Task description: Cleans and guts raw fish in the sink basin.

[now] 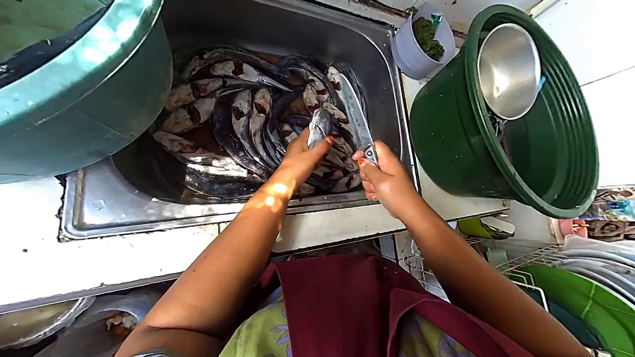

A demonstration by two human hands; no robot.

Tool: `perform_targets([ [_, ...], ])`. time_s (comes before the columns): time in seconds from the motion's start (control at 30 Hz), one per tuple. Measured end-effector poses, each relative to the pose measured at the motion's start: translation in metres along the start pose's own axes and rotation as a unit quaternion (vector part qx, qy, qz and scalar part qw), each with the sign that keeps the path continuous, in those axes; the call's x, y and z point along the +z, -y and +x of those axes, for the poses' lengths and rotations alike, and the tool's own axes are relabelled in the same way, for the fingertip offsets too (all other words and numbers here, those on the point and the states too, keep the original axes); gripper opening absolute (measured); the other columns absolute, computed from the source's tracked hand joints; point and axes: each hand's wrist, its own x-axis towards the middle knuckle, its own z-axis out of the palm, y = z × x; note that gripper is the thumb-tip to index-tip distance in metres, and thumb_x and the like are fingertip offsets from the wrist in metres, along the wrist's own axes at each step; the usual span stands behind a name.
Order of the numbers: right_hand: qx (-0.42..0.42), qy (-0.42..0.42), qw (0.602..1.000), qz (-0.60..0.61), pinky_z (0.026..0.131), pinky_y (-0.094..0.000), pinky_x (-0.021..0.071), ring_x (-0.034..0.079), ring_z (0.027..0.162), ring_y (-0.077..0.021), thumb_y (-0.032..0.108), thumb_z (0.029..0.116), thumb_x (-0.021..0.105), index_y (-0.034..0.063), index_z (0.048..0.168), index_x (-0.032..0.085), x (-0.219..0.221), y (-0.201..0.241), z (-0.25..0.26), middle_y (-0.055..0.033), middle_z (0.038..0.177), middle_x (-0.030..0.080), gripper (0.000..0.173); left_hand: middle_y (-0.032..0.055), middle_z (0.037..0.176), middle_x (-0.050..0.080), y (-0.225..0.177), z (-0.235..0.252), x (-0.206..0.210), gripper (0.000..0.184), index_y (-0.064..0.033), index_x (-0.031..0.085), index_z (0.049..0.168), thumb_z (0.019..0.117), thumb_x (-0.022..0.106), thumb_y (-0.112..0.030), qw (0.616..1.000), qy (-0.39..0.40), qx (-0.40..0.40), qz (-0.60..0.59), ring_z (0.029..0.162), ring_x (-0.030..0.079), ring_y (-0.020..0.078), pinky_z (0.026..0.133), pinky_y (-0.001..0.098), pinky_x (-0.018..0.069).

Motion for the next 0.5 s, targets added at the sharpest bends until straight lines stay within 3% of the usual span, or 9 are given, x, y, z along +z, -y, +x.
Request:
perform_targets([
  [0.07,0.034,-0.015,0.999,0.024,0.042,-0.0259,0.0384,0.038,0.045,-0.0091,0.017,0.1081,0.045,0.0097,0.124,0.052,-0.007,-0.007,-0.012,0.0007,0.066,0.040,0.019,0.0009,0.079,0.057,-0.002,-0.001,0.001,0.023,-0.0069,0.057,0.114,0.1074,0.043,-0.024,0.997,0.002,-0.020,-0.074,0.059,0.052,0.0086,0.055,0.0244,0.0456],
  [0.13,0.048,-0.022,0.998,-0.037,0.046,-0.0306,0.0412,0.041,0.047,-0.0130,0.018,0.1085,0.046,0.0084,0.123,0.054,-0.007,-0.011,-0.017,-0.0030,0.067,0.044,0.019,-0.0004,0.075,0.057,-0.004,-0.002,0.001,0.028,-0.0094,0.058,0.107,0.1055,0.034,-0.024,0.994,0.006,-0.028,-0.108,0.059,0.052,0.0085,0.054,0.0234,0.0450],
  [0.2,0.038,-0.020,0.989,-0.141,0.053,-0.0363,0.0477,0.051,0.054,-0.0173,0.018,0.1087,0.048,0.0052,0.120,0.057,-0.005,-0.007,-0.017,-0.0078,0.074,0.053,0.019,-0.0003,0.077,0.059,-0.004,-0.002,-0.001,0.027,-0.0099,0.058,0.105,0.1023,0.033,-0.021,0.992,0.002,-0.032,-0.125,0.060,0.054,0.0080,0.055,0.0226,0.0464],
  [0.27,0.017,-0.018,0.974,-0.223,0.068,-0.0447,0.0517,0.060,0.071,-0.0236,0.018,0.1079,0.051,0.0028,0.116,0.059,-0.003,0.000,-0.017,-0.0126,0.083,0.061,0.018,-0.0001,0.080,0.060,-0.003,-0.002,-0.002,0.026,-0.0101,0.057,0.104,0.1012,0.033,-0.020,0.991,0.000,-0.027,-0.133,0.063,0.055,0.0078,0.057,0.0221,0.0474],
  [0.33,0.005,-0.015,0.963,-0.267,0.076,-0.0499,0.0535,0.065,0.082,-0.0280,0.019,0.1080,0.052,0.0025,0.116,0.059,-0.004,0.001,-0.017,-0.0146,0.088,0.064,0.020,0.0001,0.080,0.061,-0.002,-0.001,-0.001,0.025,-0.0098,0.057,0.105,0.1029,0.034,-0.020,0.991,-0.005,-0.025,-0.132,0.062,0.055,0.0073,0.056,0.0215,0.0474],
  [0.5,0.002,-0.021,0.942,-0.334,0.069,-0.0515,0.0546,0.066,0.076,-0.0299,0.023,0.1085,0.051,0.0053,0.118,0.058,-0.007,-0.001,-0.021,-0.0134,0.082,0.064,0.021,0.0009,0.080,0.056,0.001,0.002,0.001,0.033,-0.0085,0.050,0.129,0.0987,0.037,-0.011,0.994,-0.002,-0.017,-0.111,0.061,0.054,0.0098,0.056,0.0249,0.0477],
])
